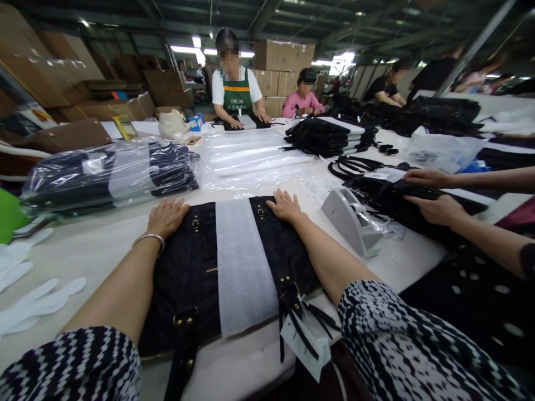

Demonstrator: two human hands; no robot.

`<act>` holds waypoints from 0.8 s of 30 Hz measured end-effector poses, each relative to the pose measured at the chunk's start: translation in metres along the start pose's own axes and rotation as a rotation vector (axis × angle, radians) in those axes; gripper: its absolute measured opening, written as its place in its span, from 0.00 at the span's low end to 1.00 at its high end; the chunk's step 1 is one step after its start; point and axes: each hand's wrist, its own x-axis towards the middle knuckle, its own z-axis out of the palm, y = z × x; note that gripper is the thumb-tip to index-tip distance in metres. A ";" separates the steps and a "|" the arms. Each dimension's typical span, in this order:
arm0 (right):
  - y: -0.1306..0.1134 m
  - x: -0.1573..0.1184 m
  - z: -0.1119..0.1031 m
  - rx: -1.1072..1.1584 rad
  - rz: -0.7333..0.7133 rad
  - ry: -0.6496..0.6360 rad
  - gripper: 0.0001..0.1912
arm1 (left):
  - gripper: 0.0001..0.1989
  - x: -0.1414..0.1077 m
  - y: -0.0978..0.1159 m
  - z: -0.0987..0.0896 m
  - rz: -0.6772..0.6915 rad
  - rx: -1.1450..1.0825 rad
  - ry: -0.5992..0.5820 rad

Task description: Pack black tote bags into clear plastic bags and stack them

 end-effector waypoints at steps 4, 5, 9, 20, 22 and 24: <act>-0.005 -0.037 -0.032 0.005 0.006 -0.027 0.39 | 0.37 -0.025 -0.003 -0.021 -0.072 0.031 0.014; -0.006 -0.051 -0.036 0.012 -0.009 0.006 0.40 | 0.38 -0.039 -0.004 -0.025 -0.075 0.031 0.039; -0.002 -0.113 -0.012 -0.005 -0.121 0.217 0.39 | 0.37 -0.121 -0.007 -0.015 0.037 0.024 0.031; 0.007 -0.209 0.000 0.321 -0.247 0.549 0.16 | 0.32 -0.196 0.014 -0.022 -0.022 -0.080 0.109; 0.012 -0.260 -0.004 0.471 -0.285 0.523 0.12 | 0.28 -0.220 0.040 -0.045 0.002 -0.224 0.229; 0.020 -0.312 0.003 0.521 -0.206 0.393 0.14 | 0.23 -0.252 0.077 -0.062 0.030 -0.472 0.174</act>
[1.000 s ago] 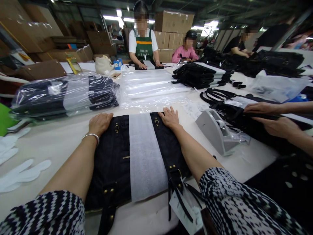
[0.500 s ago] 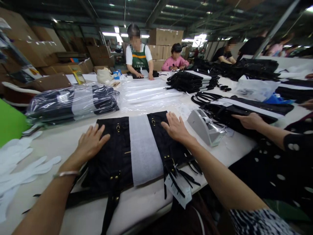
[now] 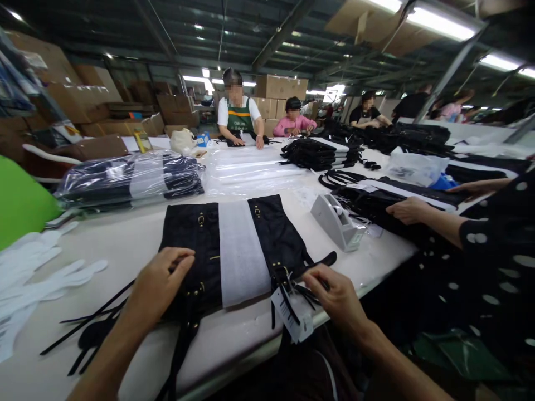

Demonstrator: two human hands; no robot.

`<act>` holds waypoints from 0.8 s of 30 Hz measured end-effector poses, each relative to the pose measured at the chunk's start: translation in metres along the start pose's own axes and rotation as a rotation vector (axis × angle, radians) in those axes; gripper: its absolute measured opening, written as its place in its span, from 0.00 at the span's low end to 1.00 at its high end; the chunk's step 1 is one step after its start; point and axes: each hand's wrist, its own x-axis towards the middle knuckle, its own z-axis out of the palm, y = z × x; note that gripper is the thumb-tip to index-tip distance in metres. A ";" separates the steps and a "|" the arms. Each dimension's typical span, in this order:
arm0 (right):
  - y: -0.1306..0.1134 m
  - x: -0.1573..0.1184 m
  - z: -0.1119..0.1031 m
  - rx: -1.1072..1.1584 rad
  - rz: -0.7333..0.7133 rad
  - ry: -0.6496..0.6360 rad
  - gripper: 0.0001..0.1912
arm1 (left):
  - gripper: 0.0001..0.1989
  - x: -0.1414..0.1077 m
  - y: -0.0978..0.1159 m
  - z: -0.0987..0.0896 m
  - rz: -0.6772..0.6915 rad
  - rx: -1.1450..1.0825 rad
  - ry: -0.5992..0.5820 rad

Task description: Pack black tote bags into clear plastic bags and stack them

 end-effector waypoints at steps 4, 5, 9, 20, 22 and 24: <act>0.019 -0.080 0.000 0.009 0.301 -0.118 0.17 | 0.18 -0.059 0.074 0.029 0.041 -0.390 -0.522; 0.027 -0.091 0.007 0.070 0.412 -0.129 0.18 | 0.19 -0.070 0.087 0.040 0.023 -0.432 -0.570; 0.050 -0.107 0.048 0.568 0.724 -0.195 0.26 | 0.18 -0.084 0.118 0.081 -0.079 -0.406 -0.526; 0.031 -0.074 -0.027 0.231 0.479 -0.099 0.18 | 0.04 -0.072 0.143 0.075 0.085 -0.123 -0.228; 0.029 -0.051 -0.046 0.232 0.430 -0.013 0.17 | 0.06 -0.065 0.147 0.062 0.241 -0.097 -0.127; 0.026 -0.024 -0.055 0.319 0.384 0.059 0.17 | 0.06 -0.053 0.154 0.052 0.390 -0.093 -0.086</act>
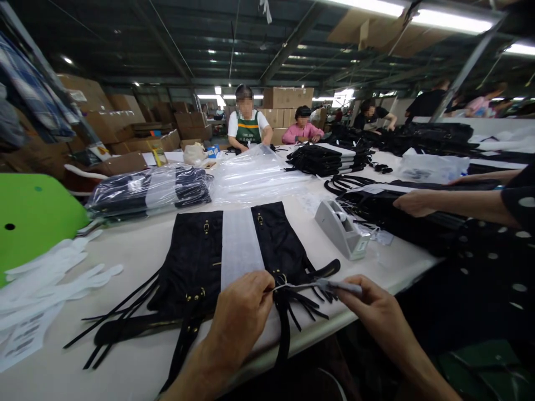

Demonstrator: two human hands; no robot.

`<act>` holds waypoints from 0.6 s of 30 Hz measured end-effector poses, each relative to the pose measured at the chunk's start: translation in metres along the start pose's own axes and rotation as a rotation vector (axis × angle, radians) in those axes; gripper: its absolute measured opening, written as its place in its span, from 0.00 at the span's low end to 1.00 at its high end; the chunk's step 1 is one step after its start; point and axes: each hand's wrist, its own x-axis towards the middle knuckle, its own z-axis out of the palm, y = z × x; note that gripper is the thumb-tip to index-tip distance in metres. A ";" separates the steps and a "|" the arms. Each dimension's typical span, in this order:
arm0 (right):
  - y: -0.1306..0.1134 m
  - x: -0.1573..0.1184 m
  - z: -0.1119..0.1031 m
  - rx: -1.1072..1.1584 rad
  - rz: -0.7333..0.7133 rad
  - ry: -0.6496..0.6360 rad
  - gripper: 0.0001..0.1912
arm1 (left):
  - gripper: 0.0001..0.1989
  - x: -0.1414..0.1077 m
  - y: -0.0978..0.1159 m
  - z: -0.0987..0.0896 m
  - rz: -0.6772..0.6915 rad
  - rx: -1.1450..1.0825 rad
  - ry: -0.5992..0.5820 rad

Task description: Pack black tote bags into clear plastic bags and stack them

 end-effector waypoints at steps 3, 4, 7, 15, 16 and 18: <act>-0.021 0.032 0.007 0.159 -0.093 -0.022 0.17 | 0.05 0.033 0.002 -0.009 0.108 -0.031 0.001; -0.028 0.041 0.011 0.187 -0.140 -0.060 0.16 | 0.05 0.046 0.002 -0.009 0.098 -0.042 0.000; -0.047 0.062 0.022 0.201 -0.269 -0.237 0.12 | 0.06 0.084 -0.005 -0.007 0.019 -0.133 -0.035; -0.079 0.113 0.035 0.134 -0.226 -0.691 0.09 | 0.09 0.129 -0.023 0.004 -0.074 -0.468 -0.105; -0.081 0.120 0.035 0.091 -0.203 -0.725 0.10 | 0.09 0.131 -0.024 0.005 -0.083 -0.505 -0.116; -0.085 0.131 0.035 0.003 -0.177 -0.726 0.10 | 0.09 0.136 -0.027 0.009 -0.099 -0.575 -0.136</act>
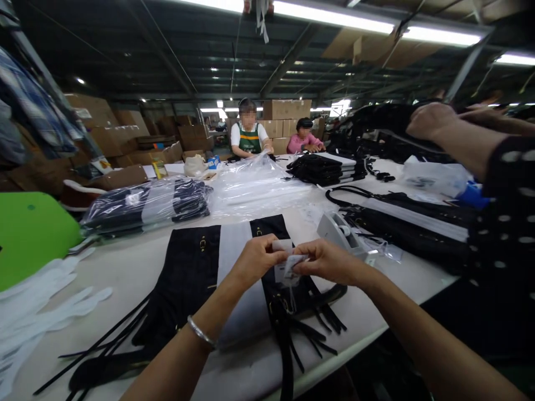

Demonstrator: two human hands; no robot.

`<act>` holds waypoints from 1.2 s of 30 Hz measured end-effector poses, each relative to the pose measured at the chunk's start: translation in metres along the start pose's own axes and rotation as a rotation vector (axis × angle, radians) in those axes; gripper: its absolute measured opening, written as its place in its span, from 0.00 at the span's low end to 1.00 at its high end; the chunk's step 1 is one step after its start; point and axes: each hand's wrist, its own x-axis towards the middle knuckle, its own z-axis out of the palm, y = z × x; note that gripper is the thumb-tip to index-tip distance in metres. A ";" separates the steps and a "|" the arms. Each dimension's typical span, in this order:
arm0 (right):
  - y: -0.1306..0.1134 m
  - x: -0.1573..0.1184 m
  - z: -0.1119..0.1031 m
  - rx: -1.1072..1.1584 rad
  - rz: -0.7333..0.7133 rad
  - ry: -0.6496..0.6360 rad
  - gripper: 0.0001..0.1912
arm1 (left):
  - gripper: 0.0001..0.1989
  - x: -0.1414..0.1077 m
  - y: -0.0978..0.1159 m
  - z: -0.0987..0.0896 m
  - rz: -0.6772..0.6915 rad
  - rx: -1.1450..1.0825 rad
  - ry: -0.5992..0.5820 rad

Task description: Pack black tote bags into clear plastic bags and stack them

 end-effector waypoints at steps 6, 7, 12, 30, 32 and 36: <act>-0.001 0.021 0.001 0.059 -0.013 0.057 0.11 | 0.15 0.012 -0.010 0.000 -0.131 -0.200 -0.011; 0.003 0.025 0.003 0.116 -0.018 0.074 0.12 | 0.16 0.009 -0.013 -0.002 -0.140 -0.228 0.009; 0.038 0.050 0.014 0.280 0.030 0.170 0.32 | 0.12 -0.025 -0.042 -0.012 -0.091 0.131 -0.045; 0.087 0.070 0.022 0.541 0.148 0.356 0.22 | 0.12 0.009 -0.071 -0.010 -0.064 0.692 -0.159; 0.086 0.072 0.026 0.484 0.145 0.374 0.21 | 0.14 0.026 -0.079 -0.020 -0.124 0.668 -0.112; 0.087 0.071 0.030 0.465 0.142 0.417 0.22 | 0.12 0.039 -0.080 -0.039 -0.109 0.627 -0.171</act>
